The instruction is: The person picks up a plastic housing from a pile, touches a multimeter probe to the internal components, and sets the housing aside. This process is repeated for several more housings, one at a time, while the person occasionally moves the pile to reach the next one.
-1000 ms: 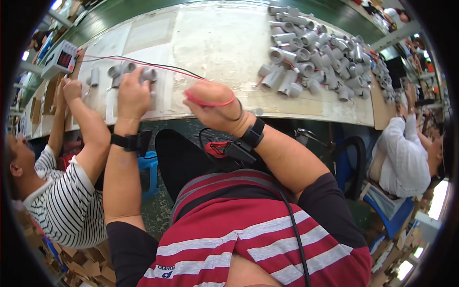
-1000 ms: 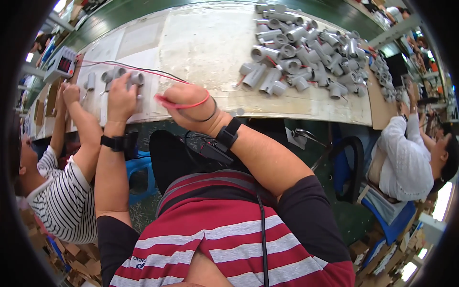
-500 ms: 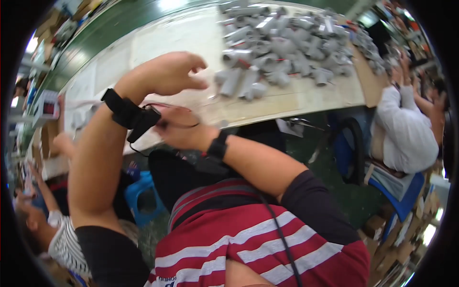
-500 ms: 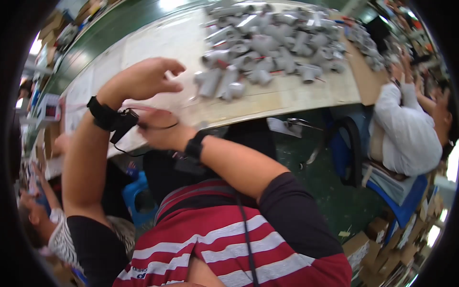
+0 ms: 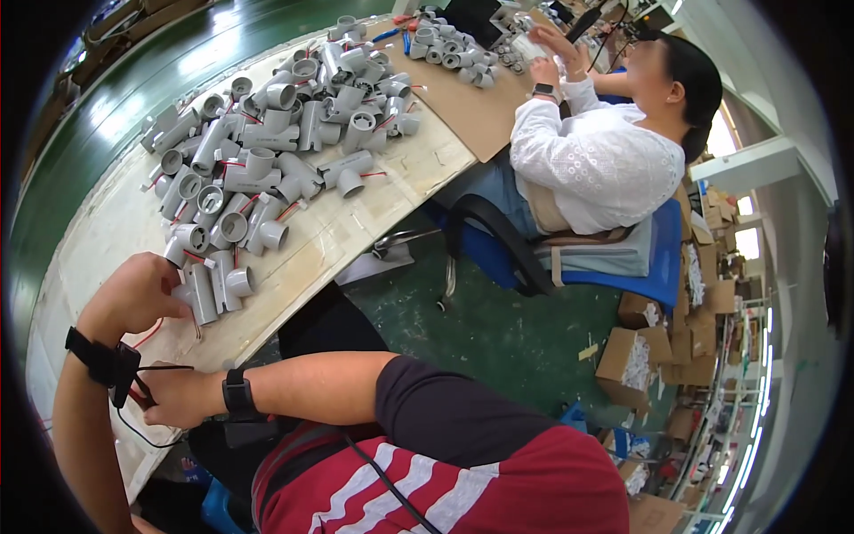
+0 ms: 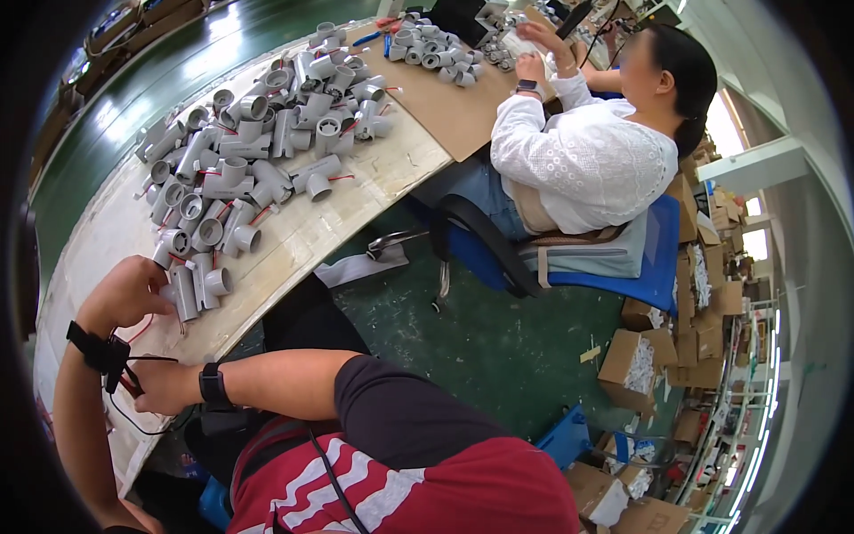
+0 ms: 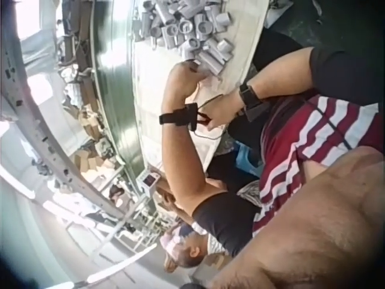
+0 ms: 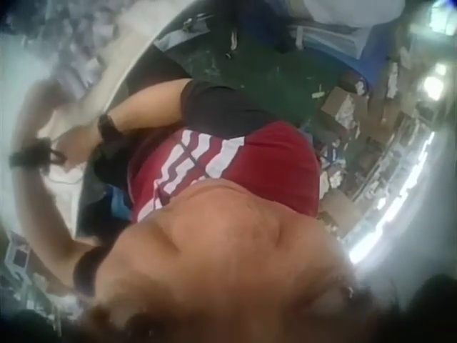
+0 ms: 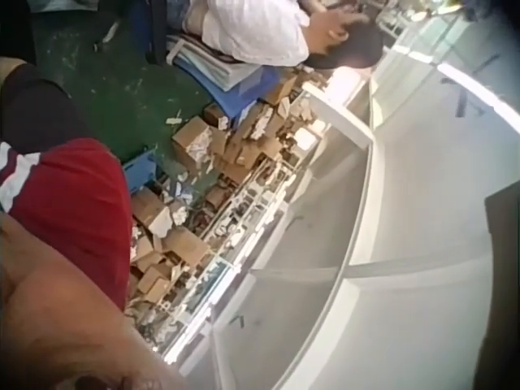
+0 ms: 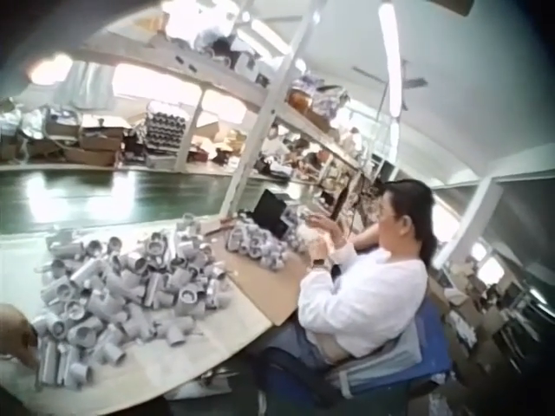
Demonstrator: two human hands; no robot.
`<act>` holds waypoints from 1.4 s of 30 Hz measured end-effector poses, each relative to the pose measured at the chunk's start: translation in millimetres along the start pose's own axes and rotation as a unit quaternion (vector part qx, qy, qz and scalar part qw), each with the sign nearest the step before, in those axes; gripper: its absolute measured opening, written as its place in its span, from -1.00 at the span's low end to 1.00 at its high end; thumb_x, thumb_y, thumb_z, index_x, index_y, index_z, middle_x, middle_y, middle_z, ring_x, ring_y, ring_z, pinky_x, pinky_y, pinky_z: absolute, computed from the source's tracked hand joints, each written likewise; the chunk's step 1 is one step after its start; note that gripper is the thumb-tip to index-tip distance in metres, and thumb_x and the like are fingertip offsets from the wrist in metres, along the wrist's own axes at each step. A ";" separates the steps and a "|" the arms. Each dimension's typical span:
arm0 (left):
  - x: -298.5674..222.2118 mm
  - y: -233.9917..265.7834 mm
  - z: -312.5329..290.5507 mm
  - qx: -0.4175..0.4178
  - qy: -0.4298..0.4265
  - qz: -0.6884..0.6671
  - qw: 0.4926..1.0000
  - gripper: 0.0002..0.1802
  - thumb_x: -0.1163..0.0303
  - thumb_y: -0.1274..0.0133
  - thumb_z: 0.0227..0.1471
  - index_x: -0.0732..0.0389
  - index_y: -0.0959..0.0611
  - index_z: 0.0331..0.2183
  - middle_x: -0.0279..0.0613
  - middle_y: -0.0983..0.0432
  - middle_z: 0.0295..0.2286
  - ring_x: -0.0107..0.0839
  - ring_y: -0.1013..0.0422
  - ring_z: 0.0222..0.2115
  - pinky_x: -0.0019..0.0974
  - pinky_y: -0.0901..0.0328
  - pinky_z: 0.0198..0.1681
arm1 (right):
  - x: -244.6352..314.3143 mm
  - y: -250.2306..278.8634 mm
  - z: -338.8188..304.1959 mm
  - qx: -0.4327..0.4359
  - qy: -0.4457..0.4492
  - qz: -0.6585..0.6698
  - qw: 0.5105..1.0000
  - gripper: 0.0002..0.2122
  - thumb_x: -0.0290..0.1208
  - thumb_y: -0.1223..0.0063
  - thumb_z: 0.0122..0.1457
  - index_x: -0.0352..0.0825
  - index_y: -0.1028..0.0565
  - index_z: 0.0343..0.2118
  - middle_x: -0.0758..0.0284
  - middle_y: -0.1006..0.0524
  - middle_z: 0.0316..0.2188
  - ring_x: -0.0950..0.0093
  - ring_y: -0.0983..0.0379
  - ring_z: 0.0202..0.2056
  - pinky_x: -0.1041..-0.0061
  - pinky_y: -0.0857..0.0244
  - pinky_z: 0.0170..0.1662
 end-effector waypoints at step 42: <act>84.1 -232.5 -257.2 -0.542 0.098 -0.643 0.531 -0.53 0.48 -0.30 0.05 0.25 -0.55 0.01 -0.32 -0.55 -0.35 -0.51 -0.44 -0.46 -0.39 -0.39 -0.39 | -4.3 -11.4 0.1 -0.106 -0.036 0.016 0.994 -0.89 -0.45 -0.21 0.27 -0.38 -0.61 -0.30 0.29 -0.65 -0.42 0.54 -0.56 -0.49 0.54 -0.45 -0.45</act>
Point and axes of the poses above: each hand's wrist, its own z-axis towards the middle knuckle, its own y-axis out of the back of the hand, x = y × z, the point moved 6 cm from there along z, towards the middle knuckle
